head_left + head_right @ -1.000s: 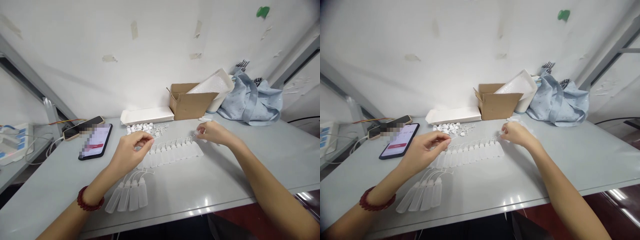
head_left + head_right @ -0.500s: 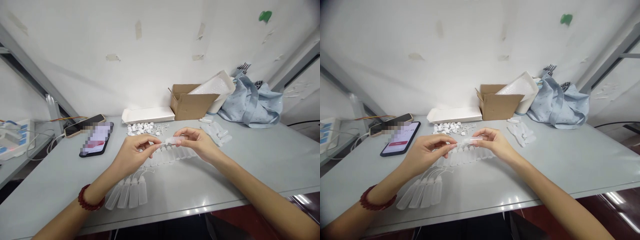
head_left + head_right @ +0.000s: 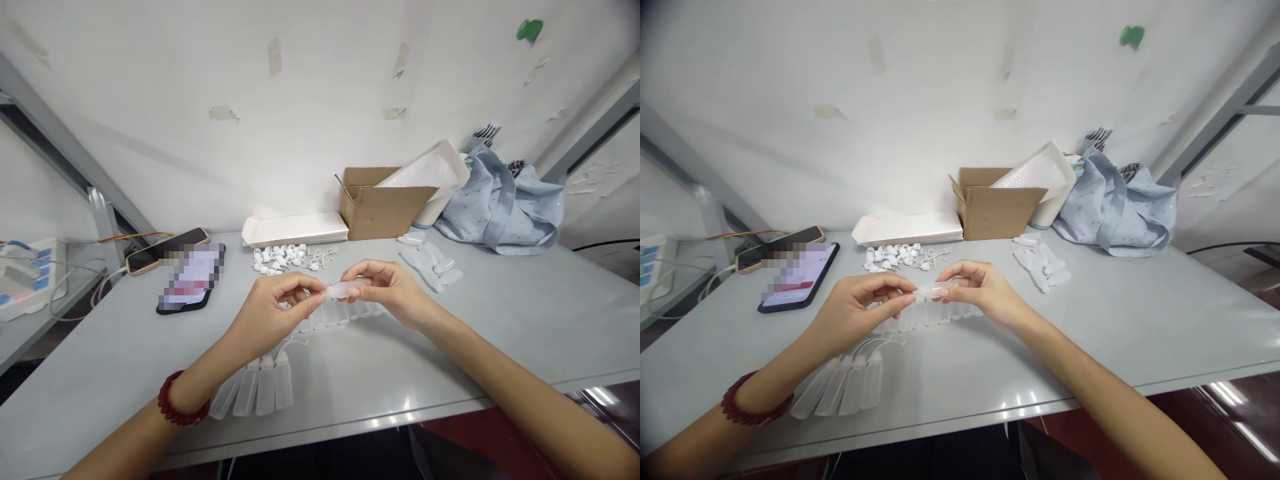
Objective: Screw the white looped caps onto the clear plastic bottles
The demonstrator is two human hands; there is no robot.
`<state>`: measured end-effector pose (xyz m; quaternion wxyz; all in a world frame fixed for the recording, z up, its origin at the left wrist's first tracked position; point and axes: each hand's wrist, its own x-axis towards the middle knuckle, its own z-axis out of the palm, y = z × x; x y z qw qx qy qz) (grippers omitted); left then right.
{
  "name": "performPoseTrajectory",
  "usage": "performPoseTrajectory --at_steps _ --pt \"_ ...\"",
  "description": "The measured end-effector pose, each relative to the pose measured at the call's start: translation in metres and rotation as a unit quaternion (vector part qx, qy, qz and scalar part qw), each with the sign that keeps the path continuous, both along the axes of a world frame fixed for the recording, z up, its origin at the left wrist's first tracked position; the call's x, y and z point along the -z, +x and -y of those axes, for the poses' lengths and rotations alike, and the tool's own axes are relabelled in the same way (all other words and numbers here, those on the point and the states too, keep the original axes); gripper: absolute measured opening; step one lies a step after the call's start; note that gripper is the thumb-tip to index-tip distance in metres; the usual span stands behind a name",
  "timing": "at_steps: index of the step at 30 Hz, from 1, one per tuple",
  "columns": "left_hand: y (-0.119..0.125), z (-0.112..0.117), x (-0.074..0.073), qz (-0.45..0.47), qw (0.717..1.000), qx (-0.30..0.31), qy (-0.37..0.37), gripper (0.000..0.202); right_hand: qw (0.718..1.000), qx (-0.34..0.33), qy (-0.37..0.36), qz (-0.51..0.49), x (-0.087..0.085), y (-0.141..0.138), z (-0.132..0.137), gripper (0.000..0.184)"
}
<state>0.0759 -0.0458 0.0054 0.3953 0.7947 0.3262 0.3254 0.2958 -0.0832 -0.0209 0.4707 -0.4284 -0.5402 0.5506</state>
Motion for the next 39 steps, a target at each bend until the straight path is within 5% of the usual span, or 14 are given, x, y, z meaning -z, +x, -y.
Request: performPoseTrajectory --at_steps 20,39 --pt "0.002 0.001 0.001 -0.012 1.0 0.025 -0.003 0.01 0.996 -0.056 -0.057 -0.043 0.001 -0.006 0.006 0.02" --pt "-0.001 -0.002 0.008 0.015 0.988 0.092 0.124 0.02 0.998 -0.05 -0.038 -0.007 -0.001 -0.012 0.008 0.021"
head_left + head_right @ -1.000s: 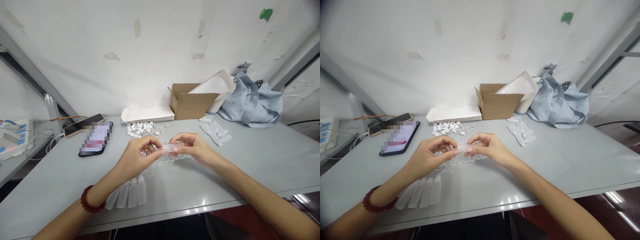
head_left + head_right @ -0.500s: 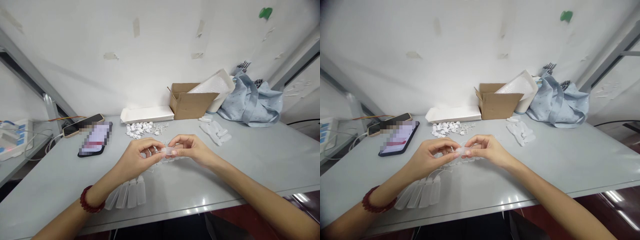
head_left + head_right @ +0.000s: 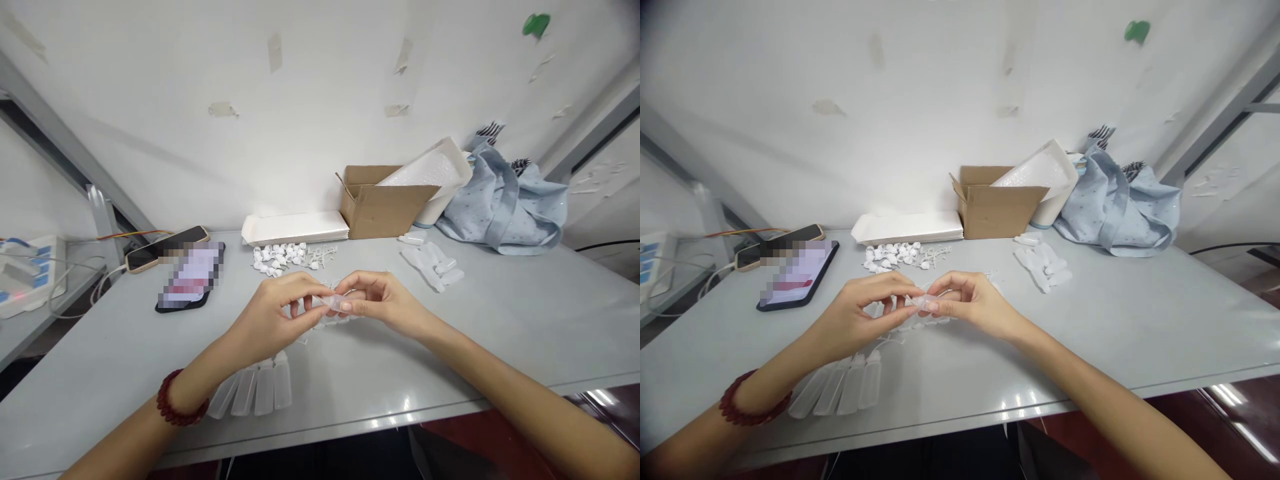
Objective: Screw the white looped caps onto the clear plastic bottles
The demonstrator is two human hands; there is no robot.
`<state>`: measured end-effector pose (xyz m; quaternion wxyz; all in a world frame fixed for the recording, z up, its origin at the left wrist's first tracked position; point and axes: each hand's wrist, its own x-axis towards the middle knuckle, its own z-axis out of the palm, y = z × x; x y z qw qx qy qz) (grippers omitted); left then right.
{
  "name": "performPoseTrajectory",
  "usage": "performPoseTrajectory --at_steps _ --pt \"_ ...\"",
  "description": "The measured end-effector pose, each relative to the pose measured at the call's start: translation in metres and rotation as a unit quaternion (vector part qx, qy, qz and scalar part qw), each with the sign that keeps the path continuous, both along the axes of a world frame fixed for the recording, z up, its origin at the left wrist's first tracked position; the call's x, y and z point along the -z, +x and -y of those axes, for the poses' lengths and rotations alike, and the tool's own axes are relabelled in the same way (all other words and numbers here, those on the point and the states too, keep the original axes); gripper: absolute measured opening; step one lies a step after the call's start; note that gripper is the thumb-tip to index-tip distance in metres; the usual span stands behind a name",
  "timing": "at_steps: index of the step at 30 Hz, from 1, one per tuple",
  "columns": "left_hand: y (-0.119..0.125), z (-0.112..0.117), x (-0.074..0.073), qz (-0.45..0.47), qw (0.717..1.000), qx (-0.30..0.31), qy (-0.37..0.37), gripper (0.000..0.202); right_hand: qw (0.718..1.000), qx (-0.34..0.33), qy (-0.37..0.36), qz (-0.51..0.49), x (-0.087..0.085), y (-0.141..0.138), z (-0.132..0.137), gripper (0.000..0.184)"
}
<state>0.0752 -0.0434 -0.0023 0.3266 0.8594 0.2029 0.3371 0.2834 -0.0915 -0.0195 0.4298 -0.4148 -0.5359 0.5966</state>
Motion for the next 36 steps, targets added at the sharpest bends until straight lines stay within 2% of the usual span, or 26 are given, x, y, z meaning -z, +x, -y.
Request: performPoseTrajectory --at_steps 5,12,16,25,31,36 --pt "0.0004 -0.0008 0.0015 0.006 1.0 0.021 0.022 0.022 0.999 -0.03 0.009 -0.022 -0.0038 -0.0018 0.002 0.016" --pt "0.0008 0.0006 0.0014 -0.007 0.999 -0.03 0.028 0.014 0.998 -0.029 0.015 -0.056 0.0005 -0.0034 0.0005 0.022" --pt "0.0009 -0.0003 0.002 -0.012 0.999 -0.026 0.04 0.013 0.998 -0.028 0.015 -0.054 0.0004 -0.0046 0.0013 0.02" --pt "-0.0031 0.0035 -0.006 -0.039 0.999 0.016 -0.003 0.024 0.998 -0.03 0.011 -0.058 0.0011 -0.0045 0.0029 0.019" --pt "-0.004 0.0015 -0.0058 -0.035 0.999 -0.006 0.022 0.013 0.999 -0.027 0.023 -0.037 0.0 -0.0034 0.0033 0.019" --pt "0.0003 0.0021 -0.0052 -0.032 0.999 -0.002 -0.005 0.01 0.999 -0.025 0.025 -0.035 0.001 -0.005 0.0035 0.021"
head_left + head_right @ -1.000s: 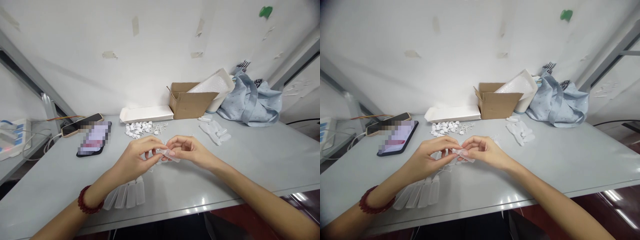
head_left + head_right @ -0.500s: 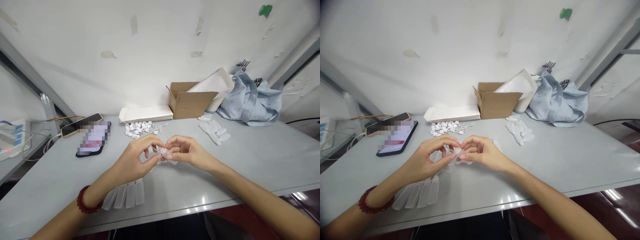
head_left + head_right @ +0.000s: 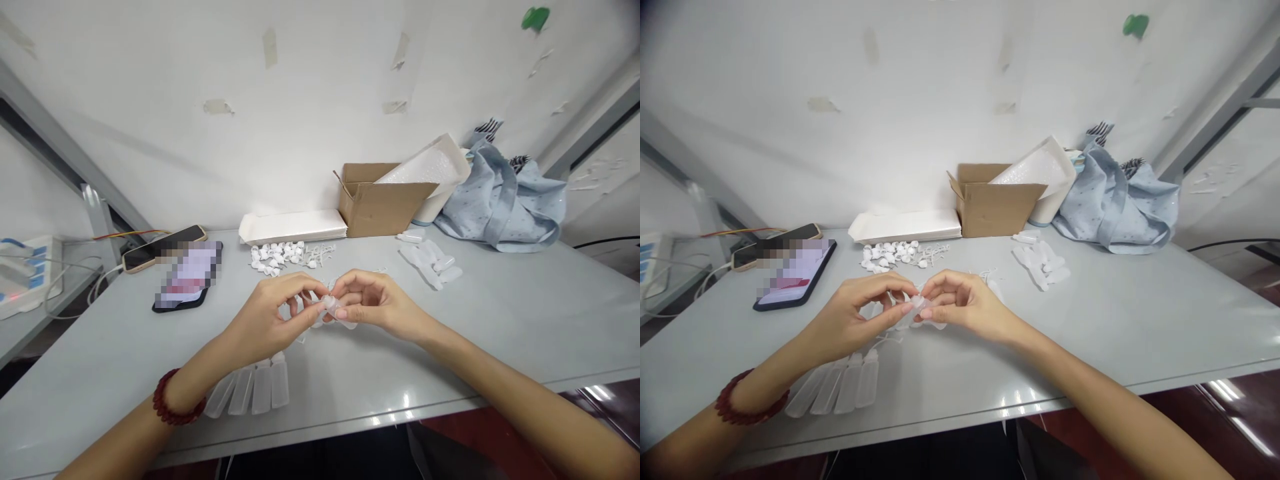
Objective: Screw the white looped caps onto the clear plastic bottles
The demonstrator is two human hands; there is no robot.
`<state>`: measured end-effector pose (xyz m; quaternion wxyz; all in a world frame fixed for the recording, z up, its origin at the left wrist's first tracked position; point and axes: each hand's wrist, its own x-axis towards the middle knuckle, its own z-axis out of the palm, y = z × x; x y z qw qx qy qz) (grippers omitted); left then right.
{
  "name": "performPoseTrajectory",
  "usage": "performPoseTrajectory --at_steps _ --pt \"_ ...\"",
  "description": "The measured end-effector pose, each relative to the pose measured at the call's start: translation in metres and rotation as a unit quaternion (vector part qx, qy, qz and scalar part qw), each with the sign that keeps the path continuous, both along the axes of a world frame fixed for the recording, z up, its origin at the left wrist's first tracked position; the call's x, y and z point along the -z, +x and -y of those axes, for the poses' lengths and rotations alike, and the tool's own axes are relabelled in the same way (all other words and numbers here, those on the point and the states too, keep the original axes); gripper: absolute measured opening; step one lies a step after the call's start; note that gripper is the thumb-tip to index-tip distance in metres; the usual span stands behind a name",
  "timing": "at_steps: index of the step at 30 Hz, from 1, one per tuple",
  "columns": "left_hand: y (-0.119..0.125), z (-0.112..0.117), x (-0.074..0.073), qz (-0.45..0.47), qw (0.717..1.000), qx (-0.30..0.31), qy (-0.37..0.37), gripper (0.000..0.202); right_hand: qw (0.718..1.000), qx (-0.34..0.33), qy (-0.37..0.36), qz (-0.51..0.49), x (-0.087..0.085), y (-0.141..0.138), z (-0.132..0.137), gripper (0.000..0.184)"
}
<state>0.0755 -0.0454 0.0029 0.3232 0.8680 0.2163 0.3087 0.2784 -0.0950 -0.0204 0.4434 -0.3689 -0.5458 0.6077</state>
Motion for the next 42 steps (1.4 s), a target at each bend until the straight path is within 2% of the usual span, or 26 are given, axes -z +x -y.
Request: performPoseTrajectory --at_steps 7,14,17,22,26,33,38,42 --pt "0.0 0.0 0.0 0.01 0.999 -0.01 -0.029 0.008 1.0 0.006 0.001 -0.008 0.001 0.0 0.0 0.022" --pt "-0.002 0.001 0.002 0.001 1.0 -0.014 -0.011 0.013 1.0 0.005 0.003 -0.002 0.001 0.0 0.001 0.021" --pt "-0.002 0.001 0.002 0.008 0.998 -0.051 0.036 0.022 1.0 0.012 0.005 -0.002 0.0 -0.001 0.0 0.02" --pt "-0.003 0.001 0.003 0.028 0.975 -0.126 0.183 0.026 0.998 0.057 0.006 0.013 0.0 -0.001 -0.002 0.023" --pt "-0.004 0.001 0.006 -0.011 0.964 -0.102 0.247 0.023 0.996 0.091 0.005 0.003 0.0 -0.001 -0.002 0.027" --pt "-0.001 0.003 0.009 -0.079 0.965 -0.043 0.246 0.037 0.997 0.078 -0.006 -0.002 -0.001 -0.004 0.0 0.028" --pt "0.001 0.003 0.012 -0.106 0.963 -0.039 0.243 0.044 0.997 0.067 -0.009 -0.022 0.001 -0.006 0.0 0.03" --pt "0.002 0.004 0.014 -0.11 0.964 -0.042 0.239 0.041 0.998 0.057 -0.015 -0.024 0.001 -0.007 -0.001 0.031"
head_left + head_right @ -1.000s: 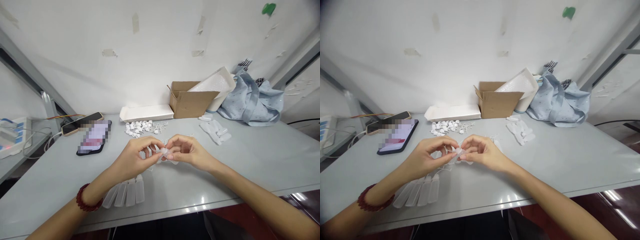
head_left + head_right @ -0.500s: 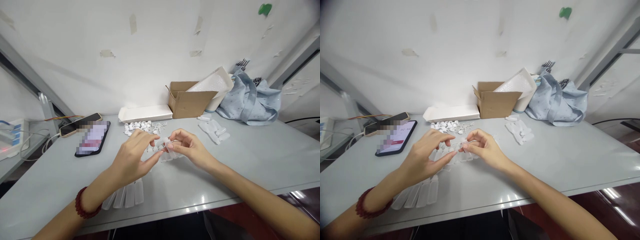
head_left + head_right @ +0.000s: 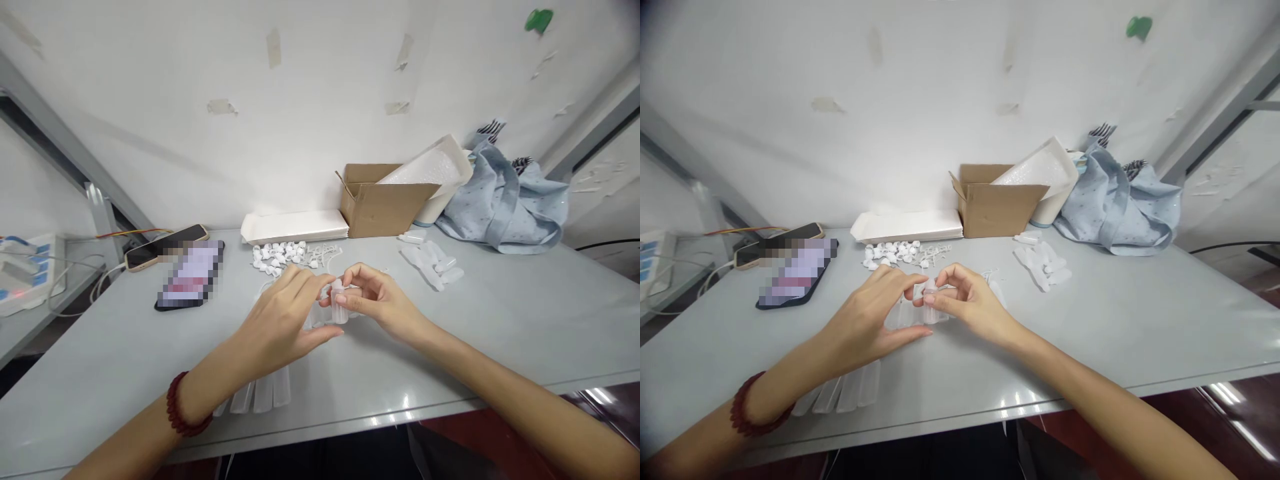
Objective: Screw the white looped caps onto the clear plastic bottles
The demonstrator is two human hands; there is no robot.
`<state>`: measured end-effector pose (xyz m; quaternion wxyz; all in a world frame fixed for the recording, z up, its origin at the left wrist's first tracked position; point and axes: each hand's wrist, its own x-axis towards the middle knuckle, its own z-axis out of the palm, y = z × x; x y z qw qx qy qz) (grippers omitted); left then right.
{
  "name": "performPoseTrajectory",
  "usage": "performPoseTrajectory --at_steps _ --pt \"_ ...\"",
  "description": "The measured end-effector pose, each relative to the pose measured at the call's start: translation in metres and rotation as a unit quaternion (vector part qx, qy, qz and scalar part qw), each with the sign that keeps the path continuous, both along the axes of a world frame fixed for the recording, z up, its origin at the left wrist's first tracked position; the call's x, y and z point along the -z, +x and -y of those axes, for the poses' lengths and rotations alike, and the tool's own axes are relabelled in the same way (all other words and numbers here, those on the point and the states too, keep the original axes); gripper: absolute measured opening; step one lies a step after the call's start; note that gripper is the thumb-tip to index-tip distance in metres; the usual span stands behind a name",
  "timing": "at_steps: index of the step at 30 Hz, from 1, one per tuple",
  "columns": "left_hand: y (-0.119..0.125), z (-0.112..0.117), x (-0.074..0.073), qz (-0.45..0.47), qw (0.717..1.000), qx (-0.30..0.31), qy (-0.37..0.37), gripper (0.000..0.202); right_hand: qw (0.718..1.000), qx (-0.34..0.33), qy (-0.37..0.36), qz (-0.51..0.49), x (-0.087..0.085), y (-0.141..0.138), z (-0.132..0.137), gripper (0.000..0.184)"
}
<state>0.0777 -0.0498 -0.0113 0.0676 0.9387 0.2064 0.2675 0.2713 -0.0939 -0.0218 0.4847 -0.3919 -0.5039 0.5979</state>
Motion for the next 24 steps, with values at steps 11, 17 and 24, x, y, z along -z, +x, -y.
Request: performPoseTrajectory --at_steps 11,17,24 --pt "0.002 0.003 -0.003 -0.009 1.0 0.012 -0.022 0.033 0.999 -0.052 0.0 -0.017 0.002 0.003 -0.002 0.027" --pt "-0.006 0.003 -0.012 -0.036 0.996 0.041 -0.075 0.045 0.999 0.017 0.038 0.03 0.0 0.015 -0.01 0.022" --pt "-0.018 0.009 -0.031 -0.099 0.988 0.067 -0.103 0.047 0.985 0.146 0.068 0.055 0.003 0.038 -0.027 0.027"
